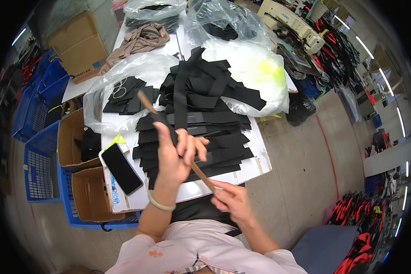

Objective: Folding black fabric straps and using a wooden stick to insert them into loops or sleeves.

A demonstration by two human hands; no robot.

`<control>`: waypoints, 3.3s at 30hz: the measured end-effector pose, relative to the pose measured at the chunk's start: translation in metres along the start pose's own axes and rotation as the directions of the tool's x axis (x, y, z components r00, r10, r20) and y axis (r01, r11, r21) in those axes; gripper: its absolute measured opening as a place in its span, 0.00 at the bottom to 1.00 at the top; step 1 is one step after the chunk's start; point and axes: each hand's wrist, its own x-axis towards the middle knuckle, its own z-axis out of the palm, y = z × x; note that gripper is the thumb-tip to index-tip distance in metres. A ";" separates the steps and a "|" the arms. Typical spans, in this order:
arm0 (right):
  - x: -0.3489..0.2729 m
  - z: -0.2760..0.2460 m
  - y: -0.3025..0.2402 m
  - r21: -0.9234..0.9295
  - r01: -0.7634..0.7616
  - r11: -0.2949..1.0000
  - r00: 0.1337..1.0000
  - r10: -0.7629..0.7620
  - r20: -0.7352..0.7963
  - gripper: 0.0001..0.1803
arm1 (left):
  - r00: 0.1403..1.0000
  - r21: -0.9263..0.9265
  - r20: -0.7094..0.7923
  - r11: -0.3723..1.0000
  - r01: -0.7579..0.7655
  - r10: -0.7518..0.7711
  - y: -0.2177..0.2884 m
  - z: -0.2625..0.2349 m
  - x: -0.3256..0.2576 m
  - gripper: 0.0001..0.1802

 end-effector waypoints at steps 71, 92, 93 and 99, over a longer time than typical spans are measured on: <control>0.074 -0.032 -0.057 -0.290 0.211 0.933 0.970 -0.235 -0.053 0.06 | 0.956 0.488 -0.160 0.822 0.295 -0.247 -0.045 0.009 -0.052 0.12; 0.087 0.057 0.005 0.025 0.122 0.992 0.992 -0.122 0.031 0.08 | 0.965 -0.318 -0.261 0.946 -0.065 -0.021 -0.001 -0.046 -0.043 0.29; 0.088 0.058 0.004 -0.001 0.142 0.990 0.987 -0.142 0.077 0.06 | 0.966 -0.323 -0.258 0.944 -0.073 -0.014 0.002 -0.048 -0.044 0.29; 0.188 0.043 -0.074 -0.637 0.615 -0.465 0.438 -0.471 0.766 0.24 | 0.942 0.050 -0.336 0.999 0.009 0.008 0.023 -0.071 -0.052 0.21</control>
